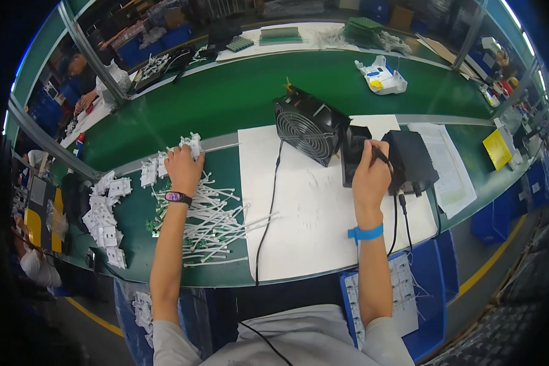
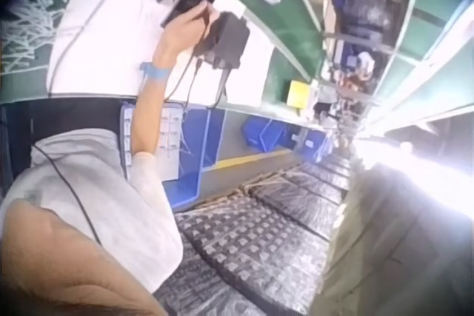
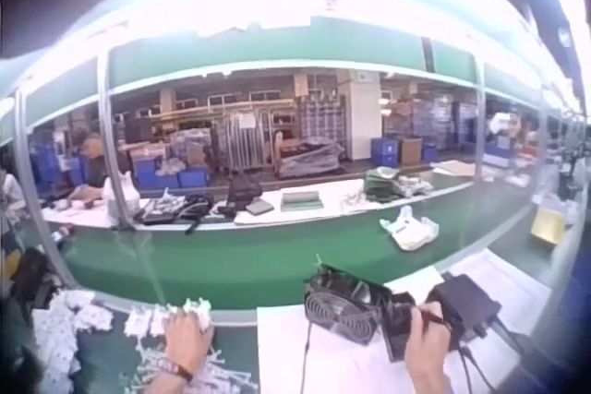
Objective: Soldering electronic components onto circuit boards housed in white plastic casings on an assembly line.
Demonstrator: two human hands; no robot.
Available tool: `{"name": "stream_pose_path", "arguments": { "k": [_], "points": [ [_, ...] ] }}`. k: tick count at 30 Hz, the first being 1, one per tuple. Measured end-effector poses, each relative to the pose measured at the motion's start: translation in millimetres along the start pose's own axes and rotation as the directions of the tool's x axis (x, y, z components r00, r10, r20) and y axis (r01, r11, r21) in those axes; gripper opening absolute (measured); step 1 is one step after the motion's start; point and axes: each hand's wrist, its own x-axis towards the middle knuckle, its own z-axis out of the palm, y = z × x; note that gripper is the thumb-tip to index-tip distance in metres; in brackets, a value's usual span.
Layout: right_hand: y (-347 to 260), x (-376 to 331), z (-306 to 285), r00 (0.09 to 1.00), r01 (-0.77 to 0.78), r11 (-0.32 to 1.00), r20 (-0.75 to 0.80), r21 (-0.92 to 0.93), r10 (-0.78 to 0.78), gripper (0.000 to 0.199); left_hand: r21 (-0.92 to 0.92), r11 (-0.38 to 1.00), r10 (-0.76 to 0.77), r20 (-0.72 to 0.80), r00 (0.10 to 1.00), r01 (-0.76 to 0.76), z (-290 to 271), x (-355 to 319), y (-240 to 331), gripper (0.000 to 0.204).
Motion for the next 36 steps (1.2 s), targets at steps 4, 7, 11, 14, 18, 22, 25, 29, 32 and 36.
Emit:
{"name": "stream_pose_path", "arguments": {
  "k": [4,7,11,14,18,22,25,29,32,36],
  "points": [
    [16,-3,8,1.000,-0.003,0.994,0.023,0.113,0.000,0.019,-0.039,0.999,-0.024,0.024,0.999,0.025,-5,-5,3,0.050],
    [18,-10,2,0.992,-0.086,0.959,0.109,0.272,0.058,0.033,-0.080,0.996,-0.038,0.026,0.999,0.040,-16,-12,-5,0.064],
    [24,-29,-10,0.949,-0.277,0.912,0.235,0.303,0.210,0.044,-0.064,0.998,0.013,-0.011,1.000,-0.013,-25,-20,-17,0.074],
    [5,-52,-24,0.912,-0.329,0.905,0.339,0.271,0.230,0.033,0.002,0.999,0.044,-0.049,0.998,-0.044,-38,-25,-37,0.070],
    [-56,-88,-19,0.829,-0.261,0.948,0.545,0.182,0.123,0.007,0.143,0.988,-0.063,0.032,0.997,0.058,-61,-30,-111,0.064],
    [-118,-108,-1,0.623,-0.240,0.948,0.782,0.210,-0.015,0.009,0.340,0.901,-0.340,0.173,0.924,0.268,-83,-54,-208,0.077],
    [-143,-116,15,0.471,-0.152,0.940,0.858,0.306,-0.204,0.011,0.384,0.886,-0.308,0.070,0.949,0.259,-123,-82,-237,0.083],
    [-168,-140,34,0.356,-0.110,0.900,0.863,0.421,-0.360,0.013,0.421,0.848,-0.381,0.060,0.923,0.322,-170,-120,-244,0.097],
    [-189,-170,61,0.370,0.041,0.829,0.763,0.557,-0.531,0.015,0.374,0.848,-0.456,0.150,0.878,0.376,-183,-141,-242,0.110],
    [-216,-217,103,0.386,0.164,0.779,0.688,0.605,-0.615,0.021,0.060,0.903,-0.430,0.083,0.899,0.426,-168,-158,-251,0.116]
  ]
}}
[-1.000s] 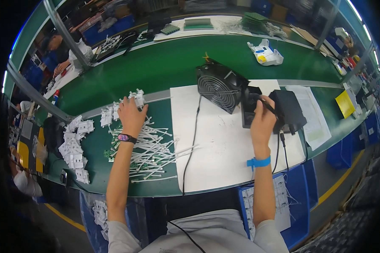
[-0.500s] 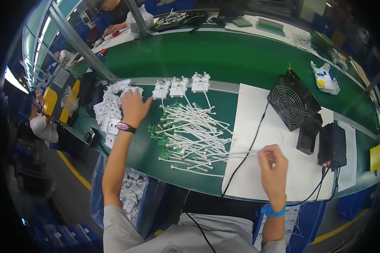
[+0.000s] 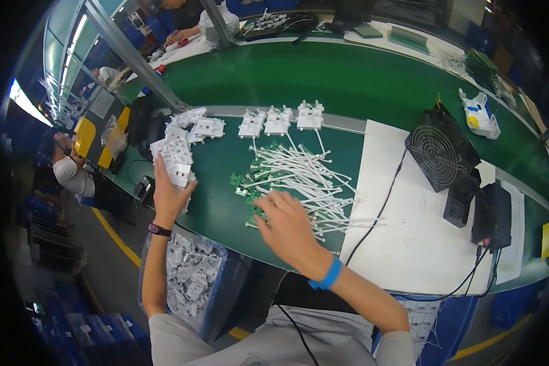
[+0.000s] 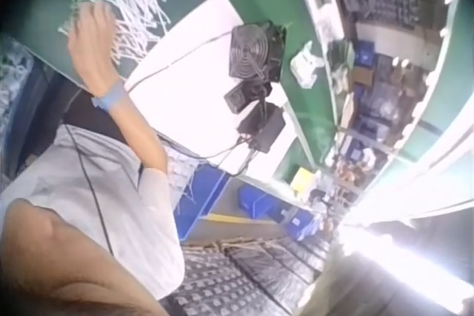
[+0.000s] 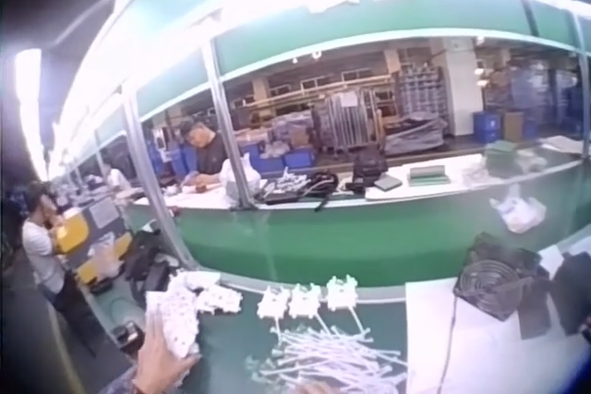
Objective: Soldering electronic components onto circuit boards housed in white plastic casings on an assembly line.
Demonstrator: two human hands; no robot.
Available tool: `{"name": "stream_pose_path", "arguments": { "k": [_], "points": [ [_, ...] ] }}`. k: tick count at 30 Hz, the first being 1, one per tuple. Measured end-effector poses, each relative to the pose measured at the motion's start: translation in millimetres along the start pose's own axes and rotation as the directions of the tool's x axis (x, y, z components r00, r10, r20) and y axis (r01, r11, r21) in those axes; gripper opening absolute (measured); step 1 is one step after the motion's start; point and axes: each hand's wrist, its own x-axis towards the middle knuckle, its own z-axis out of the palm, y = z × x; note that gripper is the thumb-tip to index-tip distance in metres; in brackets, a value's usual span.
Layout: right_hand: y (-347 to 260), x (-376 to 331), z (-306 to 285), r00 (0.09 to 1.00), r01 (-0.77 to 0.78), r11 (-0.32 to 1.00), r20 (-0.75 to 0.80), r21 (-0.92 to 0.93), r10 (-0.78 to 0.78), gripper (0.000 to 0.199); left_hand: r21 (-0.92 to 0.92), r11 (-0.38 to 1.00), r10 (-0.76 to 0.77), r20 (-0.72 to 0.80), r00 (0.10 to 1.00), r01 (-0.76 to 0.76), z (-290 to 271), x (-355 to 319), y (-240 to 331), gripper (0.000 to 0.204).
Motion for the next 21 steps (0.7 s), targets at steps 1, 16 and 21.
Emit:
{"name": "stream_pose_path", "arguments": {
  "k": [1,16,21],
  "points": [
    [1,9,13,0.999,0.033,0.999,-0.015,-0.040,-0.033,0.023,-0.030,0.999,0.044,-0.049,0.998,-0.045,6,-2,-8,0.114],
    [39,56,37,0.985,0.048,0.991,-0.159,-0.125,-0.068,0.017,-0.142,0.980,0.088,-0.312,0.946,-0.138,19,1,5,0.073],
    [22,62,-13,0.852,0.198,0.972,-0.512,0.129,-0.106,0.016,-0.378,0.892,0.142,-0.290,0.946,-0.250,7,-1,36,0.069]
  ]
}}
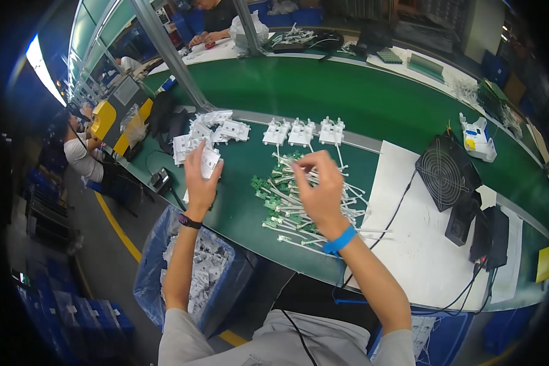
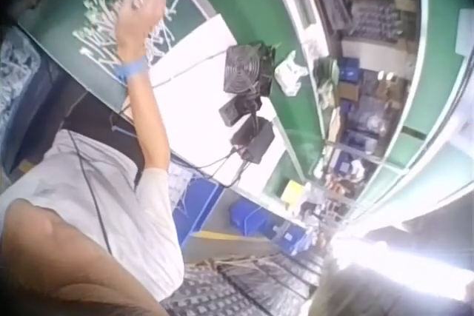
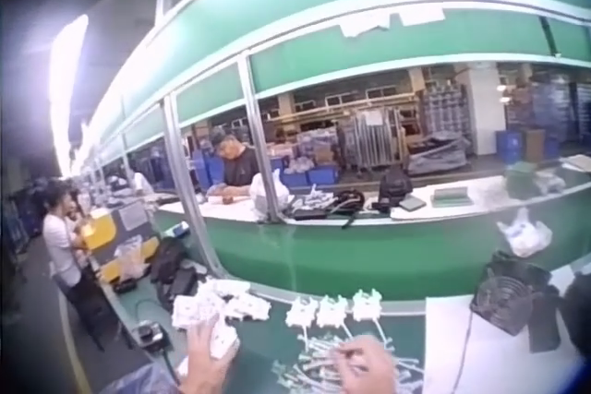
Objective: Soldering electronic components onto circuit boards housed in white plastic casings on an assembly line.
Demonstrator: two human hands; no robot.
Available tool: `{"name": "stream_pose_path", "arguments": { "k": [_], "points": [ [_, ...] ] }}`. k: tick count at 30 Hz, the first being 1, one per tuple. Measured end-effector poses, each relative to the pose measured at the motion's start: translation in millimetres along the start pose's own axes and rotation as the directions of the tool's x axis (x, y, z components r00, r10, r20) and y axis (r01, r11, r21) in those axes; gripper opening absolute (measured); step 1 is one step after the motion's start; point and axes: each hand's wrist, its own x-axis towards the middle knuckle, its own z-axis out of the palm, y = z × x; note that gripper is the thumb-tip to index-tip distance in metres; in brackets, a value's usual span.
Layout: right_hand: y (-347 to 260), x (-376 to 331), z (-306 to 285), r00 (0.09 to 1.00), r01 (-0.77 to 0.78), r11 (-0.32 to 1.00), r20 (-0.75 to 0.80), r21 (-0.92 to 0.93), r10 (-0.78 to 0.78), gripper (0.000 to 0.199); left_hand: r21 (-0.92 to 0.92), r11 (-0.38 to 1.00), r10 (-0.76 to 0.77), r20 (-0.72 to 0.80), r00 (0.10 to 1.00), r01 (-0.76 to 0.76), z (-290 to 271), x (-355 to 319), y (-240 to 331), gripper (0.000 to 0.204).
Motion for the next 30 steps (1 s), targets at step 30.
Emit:
{"name": "stream_pose_path", "arguments": {
  "k": [30],
  "points": [
    [-51,41,-161,0.835,-0.002,0.982,0.540,-0.188,0.106,0.009,-0.314,0.732,0.057,0.913,0.405,0.605,49,13,223,0.090]
  ]
}}
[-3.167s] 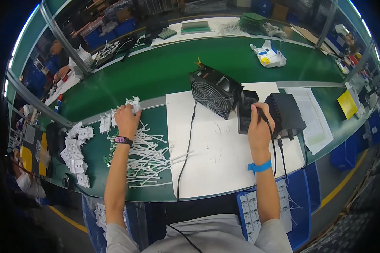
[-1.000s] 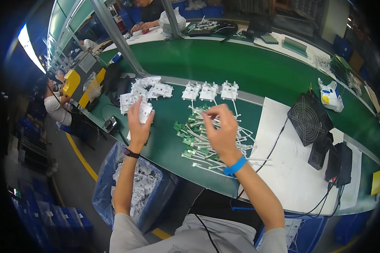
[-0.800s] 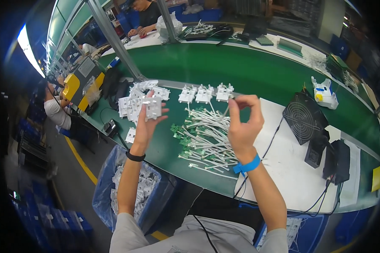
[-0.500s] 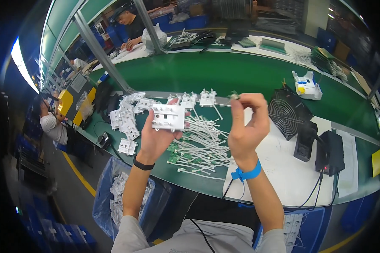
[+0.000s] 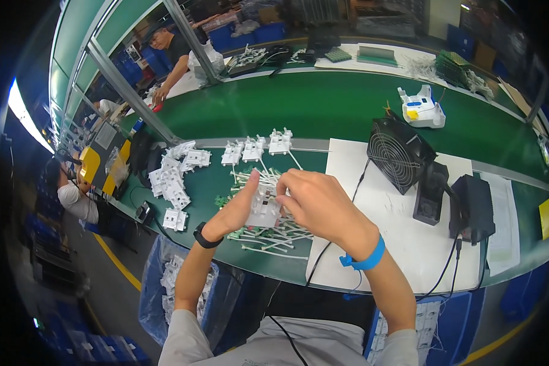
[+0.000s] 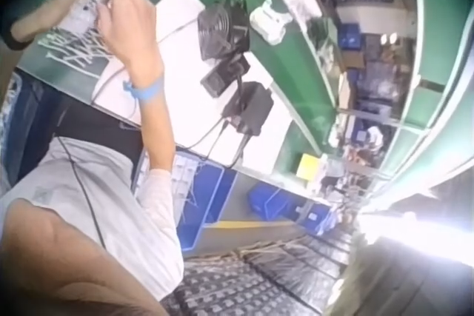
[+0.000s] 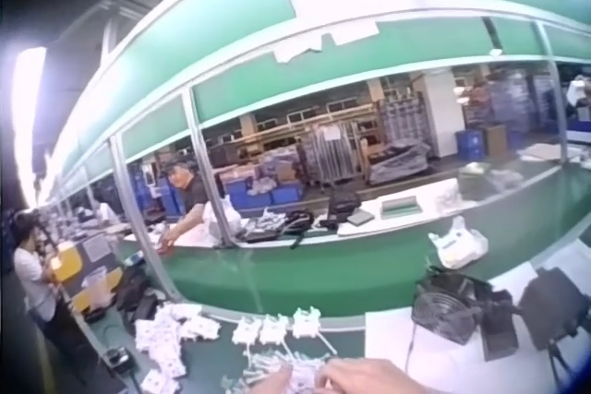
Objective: Soldering electronic components onto circuit boards housed in white plastic casings on an assembly line.
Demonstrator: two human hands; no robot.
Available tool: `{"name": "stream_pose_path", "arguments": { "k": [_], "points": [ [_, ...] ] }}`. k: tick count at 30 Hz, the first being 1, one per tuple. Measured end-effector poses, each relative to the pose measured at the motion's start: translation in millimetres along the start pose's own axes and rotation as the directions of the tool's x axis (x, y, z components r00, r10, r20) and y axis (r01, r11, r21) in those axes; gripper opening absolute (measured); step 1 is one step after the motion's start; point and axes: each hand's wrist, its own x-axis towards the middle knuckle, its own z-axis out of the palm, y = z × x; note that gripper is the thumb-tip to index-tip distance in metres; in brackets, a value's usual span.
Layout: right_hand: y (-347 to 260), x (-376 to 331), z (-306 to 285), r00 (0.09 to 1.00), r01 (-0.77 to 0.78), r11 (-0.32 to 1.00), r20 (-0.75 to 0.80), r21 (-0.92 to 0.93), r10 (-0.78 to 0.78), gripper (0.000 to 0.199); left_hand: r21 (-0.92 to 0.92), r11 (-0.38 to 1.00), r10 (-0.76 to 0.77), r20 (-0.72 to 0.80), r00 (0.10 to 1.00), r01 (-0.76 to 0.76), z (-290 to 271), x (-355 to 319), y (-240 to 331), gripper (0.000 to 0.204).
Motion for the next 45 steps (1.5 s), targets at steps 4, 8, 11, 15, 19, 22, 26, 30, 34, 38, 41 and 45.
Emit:
{"name": "stream_pose_path", "arguments": {
  "k": [4,8,11,15,19,22,26,30,34,38,41,45],
  "points": [
    [13,-5,2,0.997,-0.044,0.999,0.064,0.003,0.043,0.011,0.209,0.976,-0.048,-0.045,0.998,0.056,6,5,1,0.096],
    [22,-7,2,0.989,-0.069,0.998,0.128,-0.006,0.070,0.012,0.332,0.943,-0.014,0.030,0.999,0.003,6,7,-6,0.096],
    [37,-13,17,0.980,-0.123,0.989,0.166,0.077,0.109,0.014,0.297,0.950,-0.141,0.137,0.981,0.095,11,-2,21,0.094],
    [46,-15,27,0.949,-0.204,0.955,0.282,0.214,0.140,0.018,0.428,0.894,-0.222,0.159,0.962,0.135,3,7,-3,0.094],
    [54,-18,36,0.954,-0.251,0.938,0.227,0.239,0.198,0.021,0.373,0.928,-0.033,0.084,0.996,-0.001,0,11,-19,0.078],
    [62,-16,39,0.940,-0.308,0.923,0.224,0.230,0.258,0.020,0.165,0.950,0.282,-0.096,0.954,-0.265,17,9,-26,0.053],
    [60,-17,41,0.958,-0.285,0.932,0.107,0.224,0.267,0.021,0.083,0.940,0.340,-0.191,0.921,-0.330,25,16,-43,0.027],
    [46,-19,35,0.935,-0.324,0.938,-0.112,0.124,0.338,0.018,0.109,0.942,0.336,-0.350,0.875,-0.318,26,28,-56,0.015],
    [39,-29,42,0.951,-0.238,0.971,-0.205,-0.011,0.231,0.012,0.108,0.905,0.407,-0.493,0.768,-0.411,37,47,-53,0.012],
    [23,-37,59,0.966,-0.157,0.951,-0.244,-0.266,0.091,0.011,-0.208,0.901,0.263,-0.436,0.860,-0.381,61,61,-25,0.014],
    [21,-48,48,0.958,-0.186,0.913,-0.272,-0.364,0.087,0.014,-0.377,0.841,0.269,-0.330,0.905,-0.388,78,74,-19,0.015],
    [36,-91,-4,0.933,-0.038,0.987,-0.359,-0.154,-0.020,0.022,-0.326,0.883,0.295,-0.175,0.939,-0.338,92,74,-7,0.024]
  ]
}}
